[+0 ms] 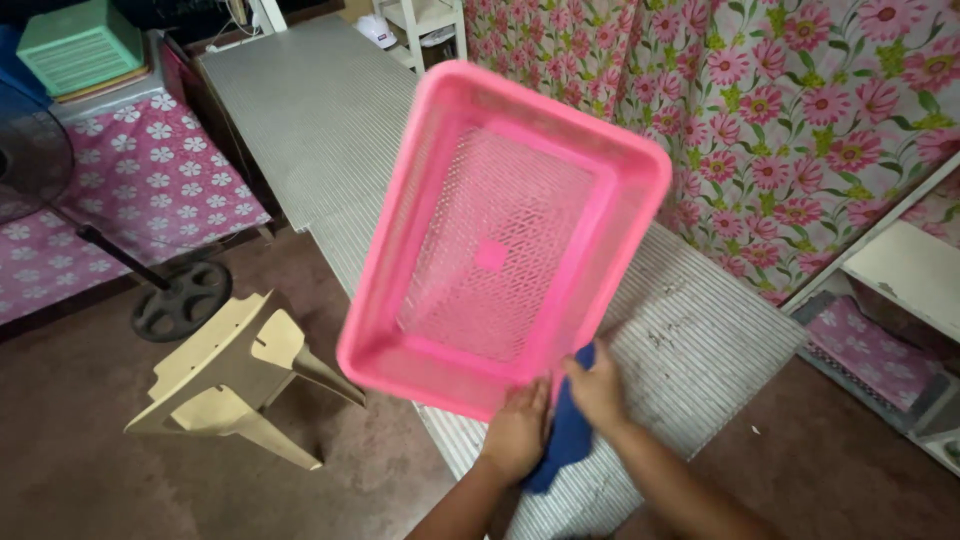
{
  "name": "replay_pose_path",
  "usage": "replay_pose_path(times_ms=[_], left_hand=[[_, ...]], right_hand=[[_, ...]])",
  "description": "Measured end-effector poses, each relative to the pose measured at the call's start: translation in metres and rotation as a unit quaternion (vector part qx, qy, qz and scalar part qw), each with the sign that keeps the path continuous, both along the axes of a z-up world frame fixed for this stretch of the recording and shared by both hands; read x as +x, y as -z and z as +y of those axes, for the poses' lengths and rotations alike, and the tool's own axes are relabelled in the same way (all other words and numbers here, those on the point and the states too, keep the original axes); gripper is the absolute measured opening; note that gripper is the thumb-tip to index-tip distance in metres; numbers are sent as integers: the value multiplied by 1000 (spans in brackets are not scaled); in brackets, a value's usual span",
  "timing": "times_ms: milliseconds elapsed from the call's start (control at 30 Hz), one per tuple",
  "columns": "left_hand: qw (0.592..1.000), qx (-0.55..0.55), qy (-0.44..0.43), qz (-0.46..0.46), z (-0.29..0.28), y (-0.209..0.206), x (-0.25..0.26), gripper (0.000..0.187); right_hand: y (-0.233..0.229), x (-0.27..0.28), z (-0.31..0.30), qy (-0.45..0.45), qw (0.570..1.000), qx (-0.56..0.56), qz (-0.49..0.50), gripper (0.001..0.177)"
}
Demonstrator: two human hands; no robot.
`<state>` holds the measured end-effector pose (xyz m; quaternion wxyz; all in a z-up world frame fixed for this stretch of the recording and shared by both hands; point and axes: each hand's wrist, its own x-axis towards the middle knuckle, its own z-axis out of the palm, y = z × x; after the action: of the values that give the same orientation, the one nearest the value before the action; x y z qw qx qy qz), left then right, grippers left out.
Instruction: Wipe a plastic basket with a cloth and store it on a shelf.
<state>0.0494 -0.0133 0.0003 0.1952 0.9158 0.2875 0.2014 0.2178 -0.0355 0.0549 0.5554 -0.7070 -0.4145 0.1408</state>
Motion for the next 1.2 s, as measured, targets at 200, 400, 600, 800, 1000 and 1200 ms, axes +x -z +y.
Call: replay_pose_path(times_ms=[200,400,600,800,1000,1200], left_hand=[[966,-39,-40,253,11,-27,6,57],[959,-89,-72,257,5,-44,14,55],[970,-85,-81,211,5,-36,13,54],[968,-68,-56,237,6,-4,11,62],[973,-77,-55,212,12,8,14,56],[997,-30,2,75,24,25,-6,57]], right_hand=[[-14,93,-7,47,994,4,-103,35],[-54,90,-36,157,952,147,-217,33],[-43,38,-43,-133,928,97,-335,31],[67,16,-55,-262,866,-198,-378,66],[80,37,-44,-304,825,-265,-397,62],[48,35,16,-288,823,-336,-357,60]])
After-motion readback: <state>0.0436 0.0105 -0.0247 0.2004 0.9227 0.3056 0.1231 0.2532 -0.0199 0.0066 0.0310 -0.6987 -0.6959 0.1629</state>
